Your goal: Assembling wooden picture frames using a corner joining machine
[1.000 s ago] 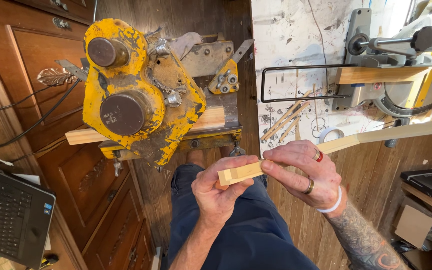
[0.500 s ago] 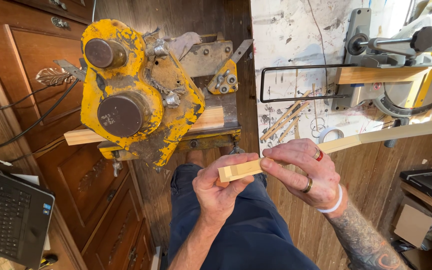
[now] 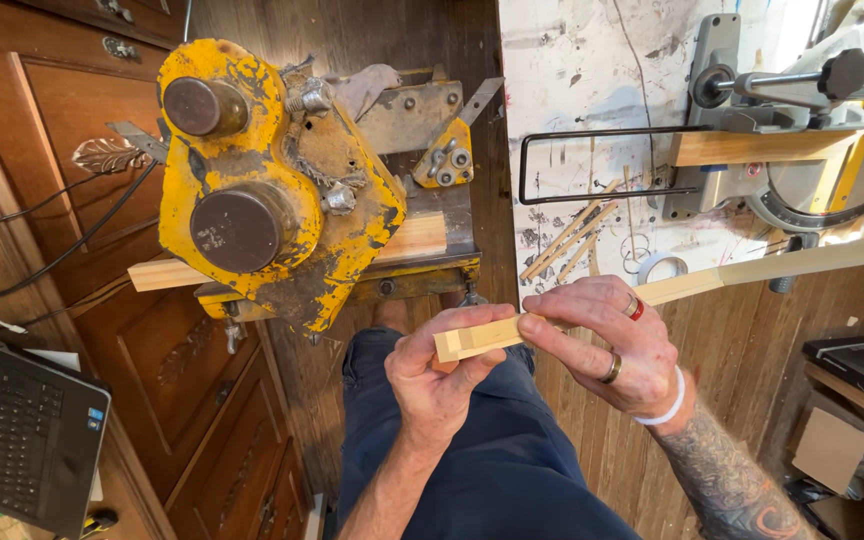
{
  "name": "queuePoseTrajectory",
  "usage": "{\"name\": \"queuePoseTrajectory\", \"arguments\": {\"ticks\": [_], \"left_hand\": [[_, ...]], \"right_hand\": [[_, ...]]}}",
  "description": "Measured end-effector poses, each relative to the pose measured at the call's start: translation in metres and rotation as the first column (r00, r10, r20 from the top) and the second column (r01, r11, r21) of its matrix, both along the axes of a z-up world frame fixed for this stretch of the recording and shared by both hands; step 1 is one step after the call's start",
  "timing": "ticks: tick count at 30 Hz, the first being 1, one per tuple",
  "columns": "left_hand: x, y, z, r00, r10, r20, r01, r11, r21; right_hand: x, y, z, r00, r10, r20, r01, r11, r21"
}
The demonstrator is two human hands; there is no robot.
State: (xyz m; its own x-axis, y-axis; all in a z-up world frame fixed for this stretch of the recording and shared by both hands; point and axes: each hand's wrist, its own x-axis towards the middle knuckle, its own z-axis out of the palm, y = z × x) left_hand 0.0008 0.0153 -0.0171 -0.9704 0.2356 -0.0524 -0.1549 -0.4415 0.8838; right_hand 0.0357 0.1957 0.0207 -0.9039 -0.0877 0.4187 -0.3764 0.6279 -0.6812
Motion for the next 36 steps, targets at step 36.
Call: {"name": "queuePoseTrajectory", "arguments": {"ticks": [36], "left_hand": [[0.014, 0.011, -0.049, 0.937, 0.061, 0.343, -0.024, 0.993, -0.111]], "right_hand": [[-0.013, -0.007, -0.030, 0.997, -0.071, 0.010, 0.070, 0.994, 0.089]]}}
